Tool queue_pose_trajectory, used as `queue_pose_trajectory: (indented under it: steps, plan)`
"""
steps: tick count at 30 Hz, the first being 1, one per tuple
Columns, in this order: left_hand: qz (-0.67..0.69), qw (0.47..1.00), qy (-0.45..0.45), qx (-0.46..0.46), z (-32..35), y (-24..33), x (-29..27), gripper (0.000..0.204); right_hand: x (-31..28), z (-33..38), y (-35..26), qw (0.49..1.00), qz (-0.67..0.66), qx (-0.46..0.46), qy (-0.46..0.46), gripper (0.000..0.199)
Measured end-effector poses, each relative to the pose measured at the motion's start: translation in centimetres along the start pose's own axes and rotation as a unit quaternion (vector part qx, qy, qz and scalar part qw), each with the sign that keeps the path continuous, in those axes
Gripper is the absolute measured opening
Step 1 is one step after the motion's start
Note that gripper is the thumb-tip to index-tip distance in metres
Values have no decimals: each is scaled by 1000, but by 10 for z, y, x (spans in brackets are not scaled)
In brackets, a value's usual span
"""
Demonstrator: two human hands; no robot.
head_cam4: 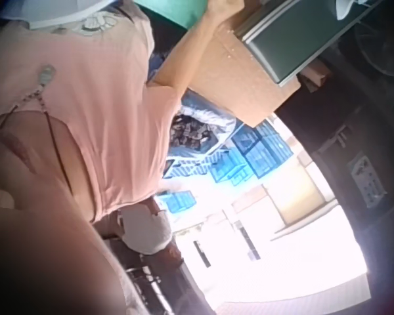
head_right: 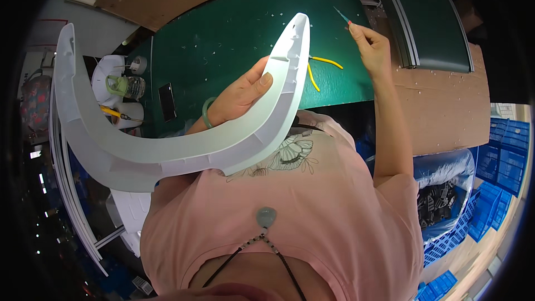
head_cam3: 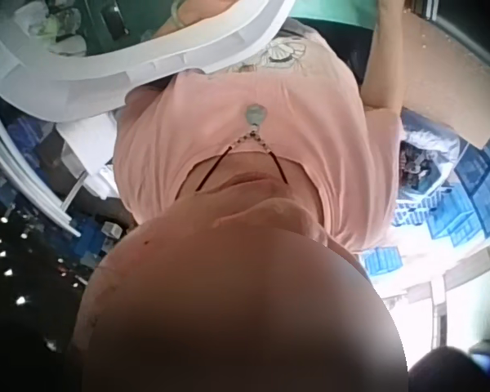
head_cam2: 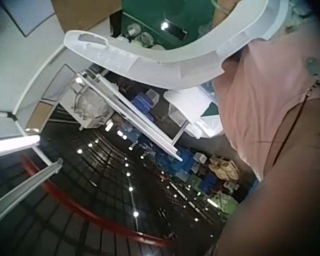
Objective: Inspect, trim flash from plastic parts with nippers, and clean with an air nozzle.
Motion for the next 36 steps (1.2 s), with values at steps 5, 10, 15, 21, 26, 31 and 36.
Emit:
queue_pose_trajectory:
  steps: [5, 10, 15, 21, 26, 31, 36]
  plan:
    - [74, 996, -36, -30, 3, -15, 3, 47, 44, 45, -40, 991, 69, -107, -31, 25]
    - [82, 991, -97, -52, -3, -22, 8, 49, 42, 65, -59, 982, 141, -121, -27, 26]
    - [99, 986, -108, -77, -11, -31, 16, 50, 27, 82, -53, 980, 162, -114, -20, 26]
    - [112, 983, -106, -101, -24, -42, 42, 50, -63, 80, 26, 981, 158, 81, 75, 32]
    - [203, 955, -181, -118, -45, -89, 8, 50, -87, 145, 72, 987, 55, 104, 111, 32]
    - [655, 734, -177, -30, -111, -136, -58, 53, -108, 225, 135, 968, 1, 145, 206, 31]
    - [456, 877, -135, -71, -118, -186, -141, 52, -189, 377, 170, 846, 63, 188, 494, 13]
Point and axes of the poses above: each hand's wrist, its own z-axis away from the middle knuckle, its own x-axis out of the palm, y = z × x, the point moved 4 cm from there along -z, towards the middle knuckle, and after that the axes turned 13 degrees about -y, right-handed, at the moved point
